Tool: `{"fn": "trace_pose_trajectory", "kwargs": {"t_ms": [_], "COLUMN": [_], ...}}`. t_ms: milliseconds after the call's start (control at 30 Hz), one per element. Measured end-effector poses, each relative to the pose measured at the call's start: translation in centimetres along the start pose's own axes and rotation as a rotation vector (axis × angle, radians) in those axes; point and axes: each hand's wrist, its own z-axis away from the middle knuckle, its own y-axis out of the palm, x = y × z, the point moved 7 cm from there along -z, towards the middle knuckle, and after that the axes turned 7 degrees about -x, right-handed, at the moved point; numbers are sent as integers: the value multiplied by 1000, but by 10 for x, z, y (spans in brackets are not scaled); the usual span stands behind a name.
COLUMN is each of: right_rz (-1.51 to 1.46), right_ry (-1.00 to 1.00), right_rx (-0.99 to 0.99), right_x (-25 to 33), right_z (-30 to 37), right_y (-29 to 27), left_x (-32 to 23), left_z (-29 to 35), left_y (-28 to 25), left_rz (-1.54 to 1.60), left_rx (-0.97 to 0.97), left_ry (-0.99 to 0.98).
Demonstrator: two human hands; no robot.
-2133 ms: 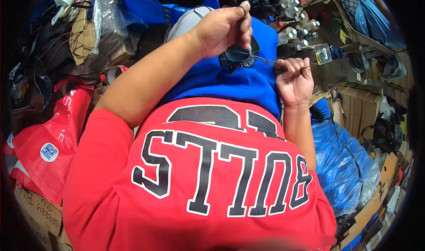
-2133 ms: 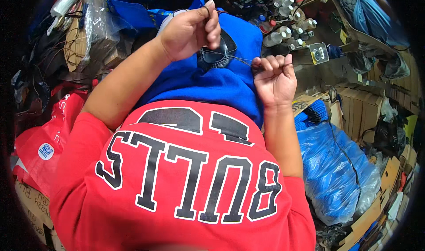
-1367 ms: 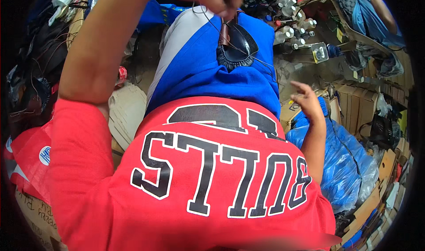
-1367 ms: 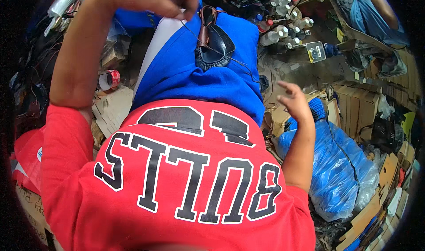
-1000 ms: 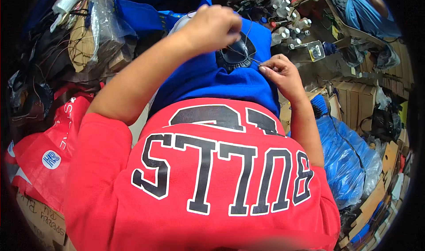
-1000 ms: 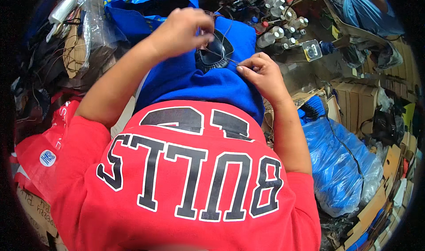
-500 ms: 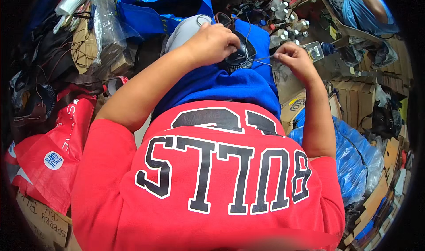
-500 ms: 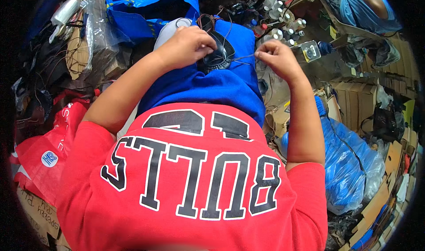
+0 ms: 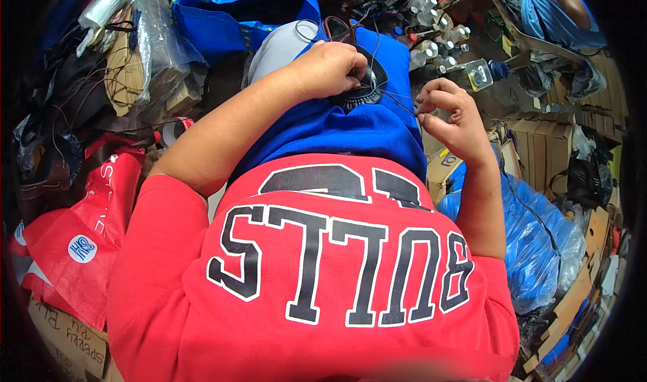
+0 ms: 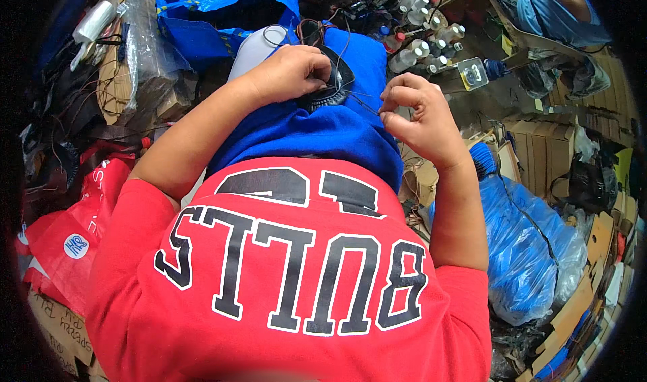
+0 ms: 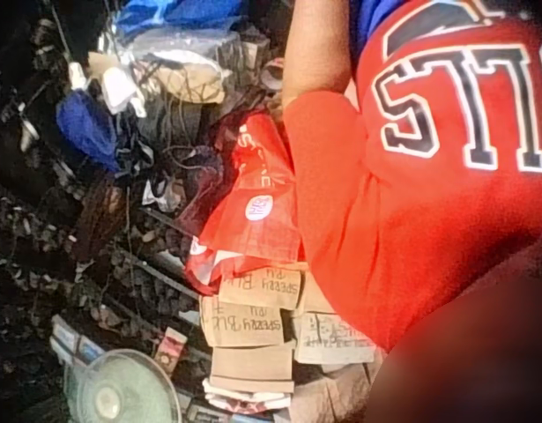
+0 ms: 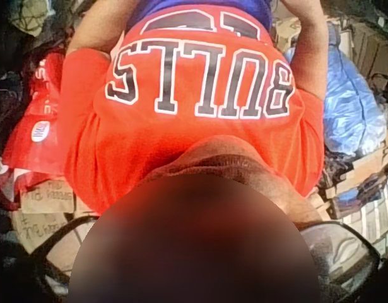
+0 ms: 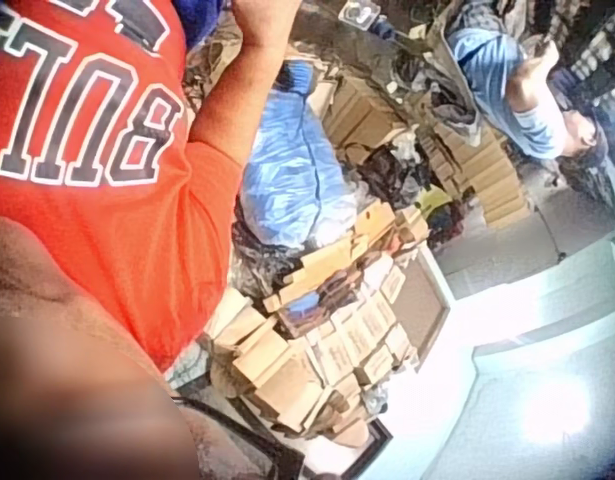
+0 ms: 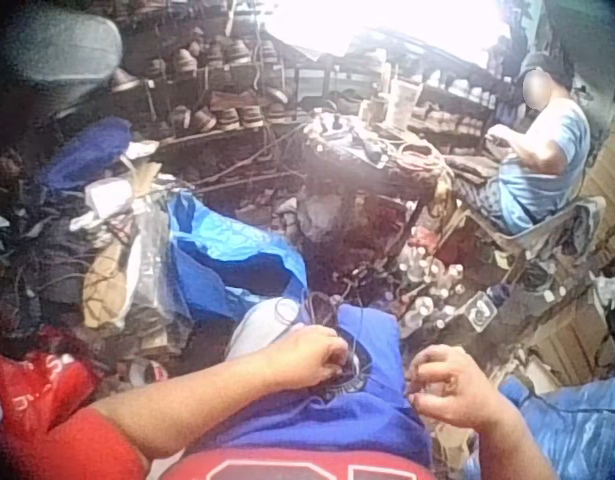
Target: Hand-stitching a leather shoe component using a needle and thread.
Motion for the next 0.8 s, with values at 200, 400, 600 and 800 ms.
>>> {"fn": "trace_pose_trajectory", "kwargs": {"t_ms": [200,400,600,800], "right_rz": [-105,-533,-548,-437], "right_ry": [29,385,370,424], "right_rx": [-63,-20,-2,-67], "right_x": [-4,-33,-46,-105], "right_z": [-6,3,9,-4], "right_y": [-3,9,10,10], "left_x": [7,2,-10,-15], "left_z": [1,-2,-8,-10], "left_y": [6,3,11,11], "left_rz": [87,264,-69,-144], "left_rx": [84,45,229,111], "left_ry": [-128,-314,-353,-318]}}
